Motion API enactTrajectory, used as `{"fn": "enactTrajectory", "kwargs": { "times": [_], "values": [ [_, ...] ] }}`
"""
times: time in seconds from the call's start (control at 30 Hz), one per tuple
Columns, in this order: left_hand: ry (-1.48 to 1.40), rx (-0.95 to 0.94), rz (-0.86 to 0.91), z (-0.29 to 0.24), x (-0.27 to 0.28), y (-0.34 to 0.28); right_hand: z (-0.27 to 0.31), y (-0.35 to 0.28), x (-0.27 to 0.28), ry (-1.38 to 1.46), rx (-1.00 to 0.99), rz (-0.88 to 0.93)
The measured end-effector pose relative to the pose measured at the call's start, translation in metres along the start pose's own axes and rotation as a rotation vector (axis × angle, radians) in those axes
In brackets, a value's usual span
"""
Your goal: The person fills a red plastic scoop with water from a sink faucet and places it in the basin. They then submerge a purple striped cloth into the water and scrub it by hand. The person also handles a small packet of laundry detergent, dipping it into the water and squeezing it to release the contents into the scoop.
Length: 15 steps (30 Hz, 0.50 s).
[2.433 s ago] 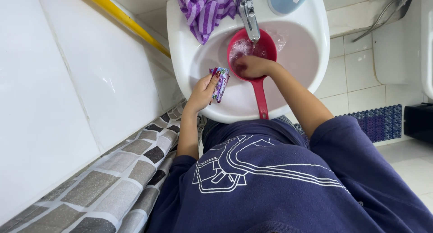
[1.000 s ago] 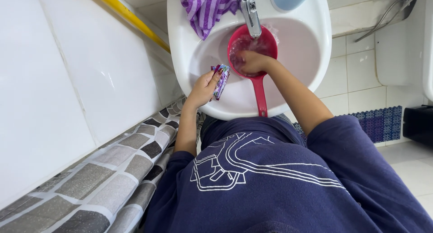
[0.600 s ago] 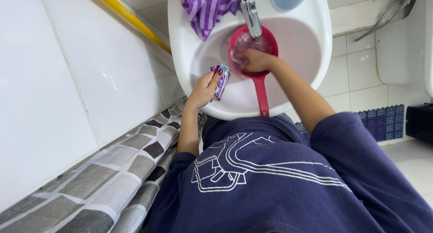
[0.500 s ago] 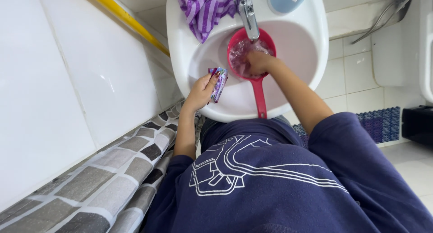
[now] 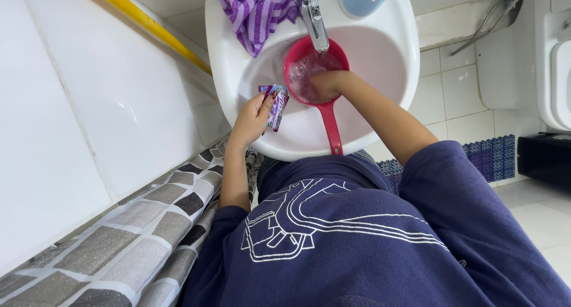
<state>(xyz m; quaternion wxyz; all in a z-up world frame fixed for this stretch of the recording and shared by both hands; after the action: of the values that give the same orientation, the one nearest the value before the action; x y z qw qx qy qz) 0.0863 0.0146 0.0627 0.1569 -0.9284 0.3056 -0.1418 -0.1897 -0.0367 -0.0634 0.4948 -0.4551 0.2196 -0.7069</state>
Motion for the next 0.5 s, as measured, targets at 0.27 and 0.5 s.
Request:
{"fn": "enactTrajectory", "kwargs": {
  "times": [0.27,0.5],
  "values": [
    [0.688,-0.082,-0.302,-0.008,0.003,0.017,0.058,-0.048,0.032,-0.36,-0.128,-0.034],
    [0.809,-0.127,-0.508,-0.022,0.002,0.029,0.036,-0.024,0.016,-0.032,-0.006,-0.095]
  ]
}}
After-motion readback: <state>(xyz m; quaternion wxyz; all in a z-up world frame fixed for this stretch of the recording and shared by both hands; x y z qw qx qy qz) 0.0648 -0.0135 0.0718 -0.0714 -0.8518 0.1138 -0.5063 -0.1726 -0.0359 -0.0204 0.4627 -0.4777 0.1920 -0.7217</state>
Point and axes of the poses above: each hand's wrist, its own y-axis towards the middle knuckle, its own x-axis out of the back of the hand, z = x × y, the point moved 1 cm from there along y, towards the middle knuckle, and after that the axes turned 8 degrees about z, right-handed, at the moved point
